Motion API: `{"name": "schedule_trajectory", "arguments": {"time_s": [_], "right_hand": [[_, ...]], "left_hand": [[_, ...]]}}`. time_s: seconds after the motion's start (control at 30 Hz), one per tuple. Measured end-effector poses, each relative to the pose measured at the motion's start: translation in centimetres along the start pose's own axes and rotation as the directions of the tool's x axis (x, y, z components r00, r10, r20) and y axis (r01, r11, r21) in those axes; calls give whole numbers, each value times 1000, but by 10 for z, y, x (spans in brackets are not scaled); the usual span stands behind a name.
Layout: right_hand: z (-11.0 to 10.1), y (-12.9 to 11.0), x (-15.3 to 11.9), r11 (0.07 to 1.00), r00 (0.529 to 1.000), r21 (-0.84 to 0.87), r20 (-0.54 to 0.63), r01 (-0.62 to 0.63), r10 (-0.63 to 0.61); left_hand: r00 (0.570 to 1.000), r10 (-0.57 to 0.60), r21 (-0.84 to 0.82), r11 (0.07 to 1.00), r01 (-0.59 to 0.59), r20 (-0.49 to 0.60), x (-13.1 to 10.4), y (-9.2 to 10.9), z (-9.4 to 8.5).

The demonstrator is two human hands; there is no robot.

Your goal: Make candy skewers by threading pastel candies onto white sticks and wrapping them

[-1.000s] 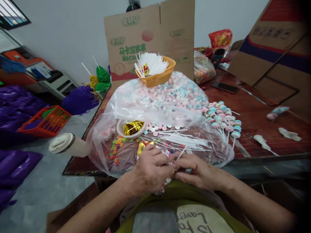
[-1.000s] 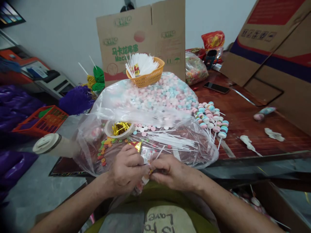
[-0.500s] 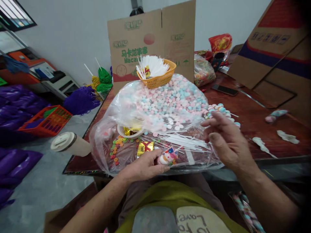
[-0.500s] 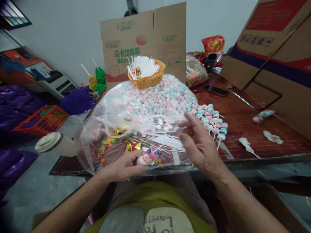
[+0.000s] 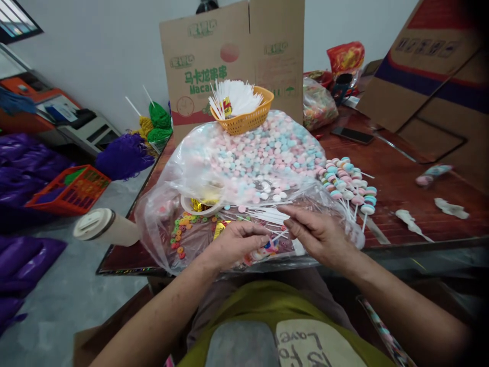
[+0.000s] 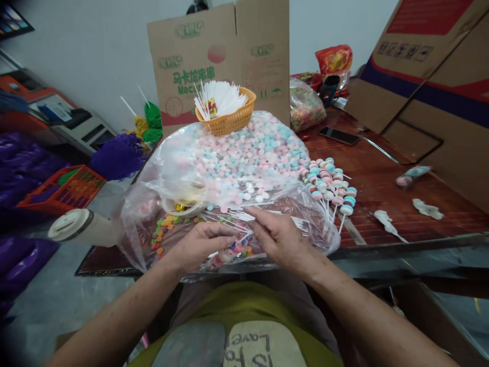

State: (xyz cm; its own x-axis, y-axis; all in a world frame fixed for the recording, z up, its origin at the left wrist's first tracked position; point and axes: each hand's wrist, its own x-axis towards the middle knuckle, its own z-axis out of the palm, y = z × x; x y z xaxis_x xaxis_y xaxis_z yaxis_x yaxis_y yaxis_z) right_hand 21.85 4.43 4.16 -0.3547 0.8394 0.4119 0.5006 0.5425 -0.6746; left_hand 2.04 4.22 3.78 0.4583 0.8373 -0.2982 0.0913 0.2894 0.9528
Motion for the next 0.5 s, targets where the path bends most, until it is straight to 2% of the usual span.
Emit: {"name": "schedule_trajectory", "arguments": {"time_s": [0.1,0.23,0.33,0.5], "right_hand": [[4,2,1,997,998,-47,9,62,-62],[12,1,-1,986,988,-66,32,153,-151],[23,0,-3,978,979,-59,60,200,-196],[48,8,-8,991,994,-82,29,105,-103]], "left_hand": [[992,127,146,982,-123,-17,3,2,1],[940,324,245,925,-291,-108,4,-1,7],[938,295,201,945,-258,-183,6,-8,13],[950,135,-21,989,-147,-281,15,-26,22]]}}
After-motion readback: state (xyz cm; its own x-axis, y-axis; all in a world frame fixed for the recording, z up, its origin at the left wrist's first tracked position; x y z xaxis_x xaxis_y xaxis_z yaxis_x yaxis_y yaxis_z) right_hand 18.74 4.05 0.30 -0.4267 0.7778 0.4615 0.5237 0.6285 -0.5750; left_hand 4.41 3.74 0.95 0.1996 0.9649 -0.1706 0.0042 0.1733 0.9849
